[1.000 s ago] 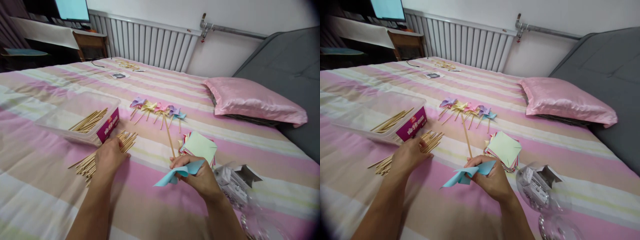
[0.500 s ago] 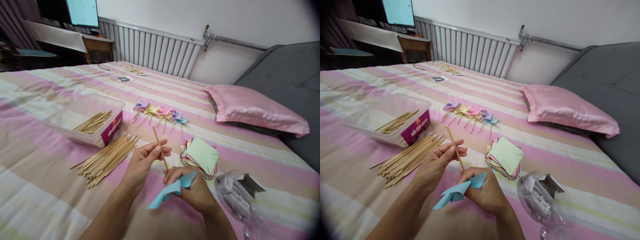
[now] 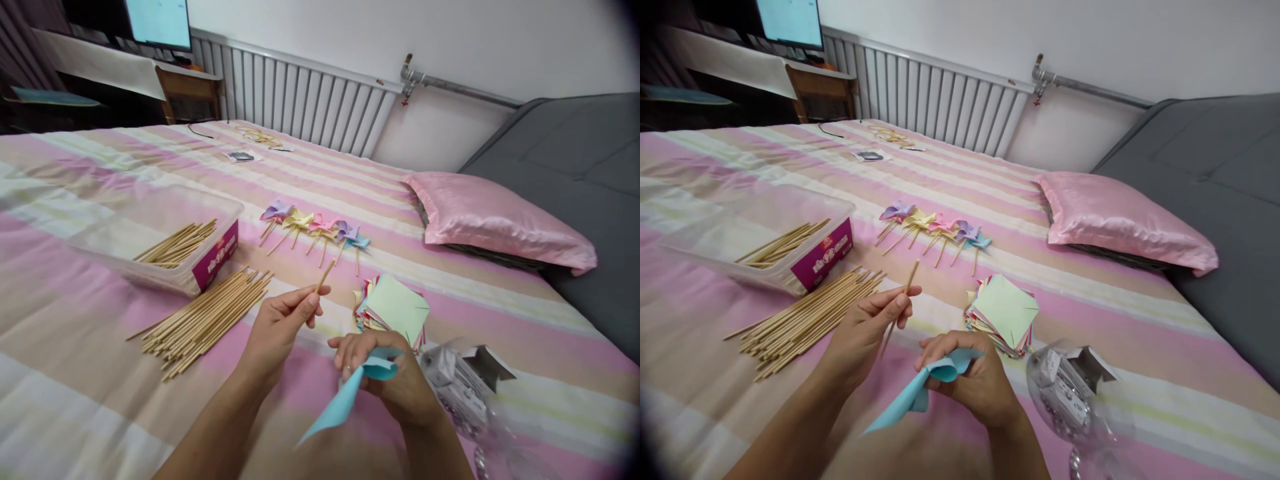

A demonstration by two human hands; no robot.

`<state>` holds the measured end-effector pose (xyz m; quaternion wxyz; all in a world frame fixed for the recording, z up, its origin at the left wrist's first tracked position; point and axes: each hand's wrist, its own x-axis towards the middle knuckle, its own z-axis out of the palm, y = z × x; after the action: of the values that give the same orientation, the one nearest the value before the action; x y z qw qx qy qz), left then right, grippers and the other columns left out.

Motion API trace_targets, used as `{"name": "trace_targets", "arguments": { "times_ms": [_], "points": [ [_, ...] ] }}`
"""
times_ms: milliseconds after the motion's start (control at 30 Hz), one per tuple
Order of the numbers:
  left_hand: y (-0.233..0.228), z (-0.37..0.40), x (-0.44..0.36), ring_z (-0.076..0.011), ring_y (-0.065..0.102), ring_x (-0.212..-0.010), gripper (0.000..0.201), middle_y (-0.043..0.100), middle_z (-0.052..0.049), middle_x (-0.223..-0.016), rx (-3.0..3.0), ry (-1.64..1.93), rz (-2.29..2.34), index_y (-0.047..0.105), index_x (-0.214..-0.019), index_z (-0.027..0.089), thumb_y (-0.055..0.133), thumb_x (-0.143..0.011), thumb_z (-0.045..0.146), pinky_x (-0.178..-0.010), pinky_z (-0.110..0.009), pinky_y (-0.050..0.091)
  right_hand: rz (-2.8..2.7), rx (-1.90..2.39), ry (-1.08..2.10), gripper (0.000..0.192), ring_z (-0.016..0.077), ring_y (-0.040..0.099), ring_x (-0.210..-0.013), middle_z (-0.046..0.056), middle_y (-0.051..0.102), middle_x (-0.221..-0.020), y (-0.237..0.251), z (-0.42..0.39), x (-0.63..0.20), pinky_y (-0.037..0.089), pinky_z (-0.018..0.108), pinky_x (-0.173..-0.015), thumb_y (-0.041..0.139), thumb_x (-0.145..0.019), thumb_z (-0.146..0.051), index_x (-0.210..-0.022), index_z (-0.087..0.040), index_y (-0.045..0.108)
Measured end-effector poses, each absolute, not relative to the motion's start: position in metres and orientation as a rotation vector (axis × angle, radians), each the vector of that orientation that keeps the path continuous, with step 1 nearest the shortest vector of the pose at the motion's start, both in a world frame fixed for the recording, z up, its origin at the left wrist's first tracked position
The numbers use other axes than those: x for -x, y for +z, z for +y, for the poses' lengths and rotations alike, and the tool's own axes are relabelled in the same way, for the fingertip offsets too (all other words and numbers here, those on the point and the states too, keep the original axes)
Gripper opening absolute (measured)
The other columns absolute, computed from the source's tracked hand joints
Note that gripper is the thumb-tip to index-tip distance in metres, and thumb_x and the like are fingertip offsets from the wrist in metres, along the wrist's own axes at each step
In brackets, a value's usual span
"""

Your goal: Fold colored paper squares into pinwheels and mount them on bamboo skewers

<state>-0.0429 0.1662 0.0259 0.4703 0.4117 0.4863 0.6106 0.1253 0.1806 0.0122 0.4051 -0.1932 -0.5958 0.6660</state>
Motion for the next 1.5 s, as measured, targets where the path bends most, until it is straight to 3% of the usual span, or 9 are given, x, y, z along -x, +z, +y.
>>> {"name": "trace_targets", "arguments": {
  "times_ms": [200,367,533,700,1000,1167,1500],
  "points": [
    [0.023,0.166,0.042,-0.0138,0.054,-0.072,0.019,0.062,-0.003,-0.075,-1.316,1.411,1.232,0.073,-0.088,0.019,0.059,-0.081,0.029,-0.067,-0.025,0.041,-1.393,0.544,1.553,0.009,0.0164,0.063,-0.071,0.001,0.069,-0.070,0.014,0.186,-0.133,0.051,0.030,-0.068,0.075,-0.068,-0.022,-0.073,-0.023,0.067],
    [0.023,0.168,0.041,-0.0136,0.056,-0.071,0.025,0.060,-0.003,-0.075,-1.527,1.296,1.137,0.070,-0.103,0.021,0.053,-0.084,0.022,-0.063,-0.024,0.043,-1.310,0.595,1.529,0.007,0.0155,0.064,-0.061,0.002,0.070,-0.073,0.016,0.189,-0.140,0.052,0.028,-0.058,0.073,-0.070,-0.022,-0.073,-0.022,0.067],
    [0.026,0.166,0.040,-0.0138,0.060,-0.072,0.023,0.067,-0.005,-0.080,-1.448,1.229,1.106,0.072,-0.099,0.021,0.058,-0.080,0.019,-0.063,-0.023,0.047,-1.291,0.598,1.492,0.011,0.0161,0.064,-0.070,0.001,0.068,-0.070,0.017,0.193,-0.143,0.052,0.028,-0.063,0.076,-0.068,-0.028,-0.072,-0.022,0.068],
    [0.028,0.164,0.038,-0.0107,0.060,-0.064,0.020,0.068,-0.003,-0.075,-1.331,1.229,1.082,0.074,-0.092,0.022,0.062,-0.077,0.019,-0.055,-0.018,0.048,-1.298,0.540,1.419,0.011,0.0136,0.063,-0.068,0.001,0.066,-0.076,0.021,0.194,-0.139,0.050,0.024,-0.058,0.078,-0.064,-0.028,-0.069,-0.023,0.069],
    [0.028,0.165,0.037,-0.0110,0.061,-0.065,0.013,0.070,-0.003,-0.075,-1.318,1.260,1.105,0.075,-0.083,0.022,0.068,-0.073,0.021,-0.058,-0.018,0.047,-1.347,0.578,1.295,0.009,0.0213,0.060,-0.097,0.003,0.067,-0.077,0.017,0.196,-0.137,0.050,0.035,-0.077,0.076,-0.067,-0.020,-0.071,-0.026,0.070],
    [0.025,0.165,0.037,-0.0125,0.063,-0.067,0.013,0.069,-0.003,-0.074,-1.305,1.295,1.096,0.075,-0.083,0.022,0.069,-0.071,0.019,-0.060,-0.020,0.048,-1.373,0.571,1.190,0.017,0.0172,0.064,-0.078,0.002,0.066,-0.080,0.016,0.193,-0.135,0.051,0.032,-0.069,0.070,-0.070,-0.008,-0.073,-0.025,0.070],
    [0.025,0.163,0.038,-0.0120,0.063,-0.064,0.023,0.069,-0.002,-0.071,-1.397,1.350,1.086,0.075,-0.083,0.023,0.067,-0.068,0.008,-0.057,-0.019,0.047,-1.425,0.533,1.012,0.015,0.0160,0.064,-0.070,0.002,0.067,-0.081,0.020,0.188,-0.133,0.052,0.031,-0.065,0.068,-0.072,-0.009,-0.075,-0.023,0.070]
  ]
}}
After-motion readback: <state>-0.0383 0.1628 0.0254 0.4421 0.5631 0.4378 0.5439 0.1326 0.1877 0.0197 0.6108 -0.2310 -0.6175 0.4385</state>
